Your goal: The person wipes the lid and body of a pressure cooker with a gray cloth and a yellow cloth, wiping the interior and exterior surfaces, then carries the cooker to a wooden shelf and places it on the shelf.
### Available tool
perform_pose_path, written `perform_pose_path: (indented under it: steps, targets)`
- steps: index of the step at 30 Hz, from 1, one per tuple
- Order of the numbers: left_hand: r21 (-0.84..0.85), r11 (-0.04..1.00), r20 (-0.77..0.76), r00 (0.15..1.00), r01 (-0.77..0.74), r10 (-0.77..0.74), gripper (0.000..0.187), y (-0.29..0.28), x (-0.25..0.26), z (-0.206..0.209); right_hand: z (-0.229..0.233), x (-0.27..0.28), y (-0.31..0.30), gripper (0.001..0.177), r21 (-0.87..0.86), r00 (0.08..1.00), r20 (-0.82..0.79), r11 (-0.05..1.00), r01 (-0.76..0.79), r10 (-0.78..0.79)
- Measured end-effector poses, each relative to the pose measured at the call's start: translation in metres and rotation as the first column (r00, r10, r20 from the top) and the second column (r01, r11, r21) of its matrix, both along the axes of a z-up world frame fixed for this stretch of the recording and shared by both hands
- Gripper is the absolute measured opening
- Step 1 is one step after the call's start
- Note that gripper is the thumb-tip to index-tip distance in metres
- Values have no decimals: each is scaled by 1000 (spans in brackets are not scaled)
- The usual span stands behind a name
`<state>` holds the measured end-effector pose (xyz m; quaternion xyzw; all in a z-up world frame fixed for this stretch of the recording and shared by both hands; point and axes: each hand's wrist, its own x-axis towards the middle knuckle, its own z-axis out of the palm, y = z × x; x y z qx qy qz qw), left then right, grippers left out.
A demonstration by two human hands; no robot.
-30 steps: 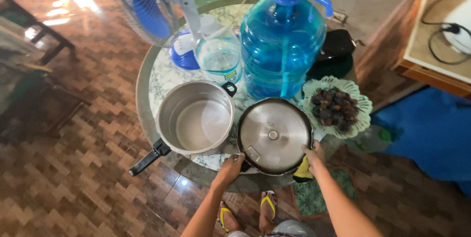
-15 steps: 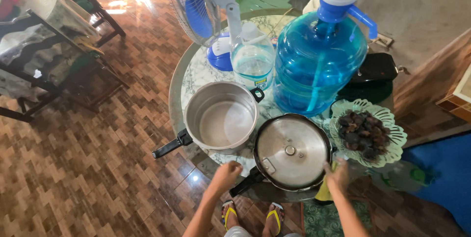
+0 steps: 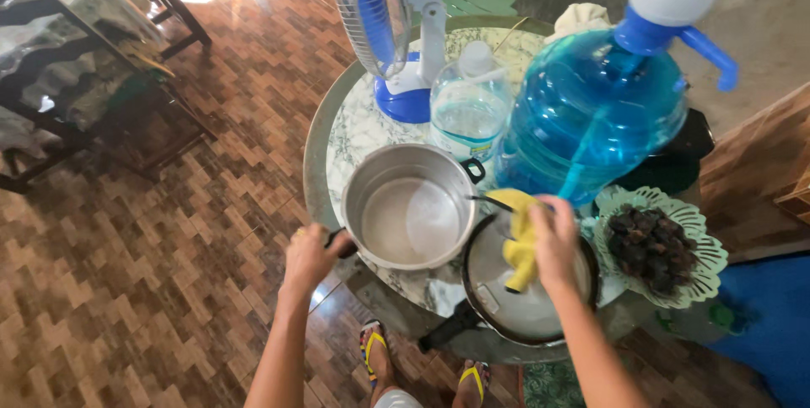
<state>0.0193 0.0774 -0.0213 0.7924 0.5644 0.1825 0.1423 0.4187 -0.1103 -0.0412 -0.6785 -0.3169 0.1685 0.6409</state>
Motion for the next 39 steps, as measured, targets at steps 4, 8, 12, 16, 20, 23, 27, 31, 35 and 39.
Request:
perform_pose_path:
  steps: [4, 8, 12, 16, 20, 23, 27, 31, 35, 39]
  targets:
    - [-314, 927, -26, 974, 204, -223, 80, 21, -18, -25, 1, -43, 105, 21, 59, 884, -373, 958, -279, 280]
    - [-273, 916, -77, 943, 294, -325, 81, 32, -13, -45, -37, -151, 192, 30, 24, 858, -412, 946, -324, 305]
    - [-211, 930, 38, 953, 301, -300, 74, 31, -11, -60, -88, -247, 193, 63, -672, 803, -136, 541, -505, 580]
    - [-248, 922, 52, 954, 299, -295, 76, 36, -17, -50, -107, -160, 138, 86, -890, 530, -356, -107, -443, 770]
    - [-284, 903, 39, 945, 322, -324, 72, 44, -13, -32, -135, -80, 130, 71, -956, 464, -243, -292, 36, 852]
    - [-315, 898, 31, 949, 306, -313, 80, 44, -7, -25, -164, -75, 180, 60, -992, 525, 111, 60, 113, 844]
    - [-22, 936, 74, 935, 350, -348, 84, 46, -5, -28, -196, -153, 247, 48, -868, 751, 243, 483, -115, 615]
    - [-165, 937, 122, 949, 308, -291, 73, 43, 15, -32, -188, -180, 217, 41, -721, 577, 128, 475, -505, 807]
    - [-320, 909, 131, 962, 268, -238, 56, 42, 17, -27, -157, -157, 181, 40, -840, 136, -132, -38, -542, 982]
    - [-253, 925, 179, 953, 285, -244, 55, 41, 17, -15, -151, -131, 210, 34, -778, 451, 51, 318, -542, 891]
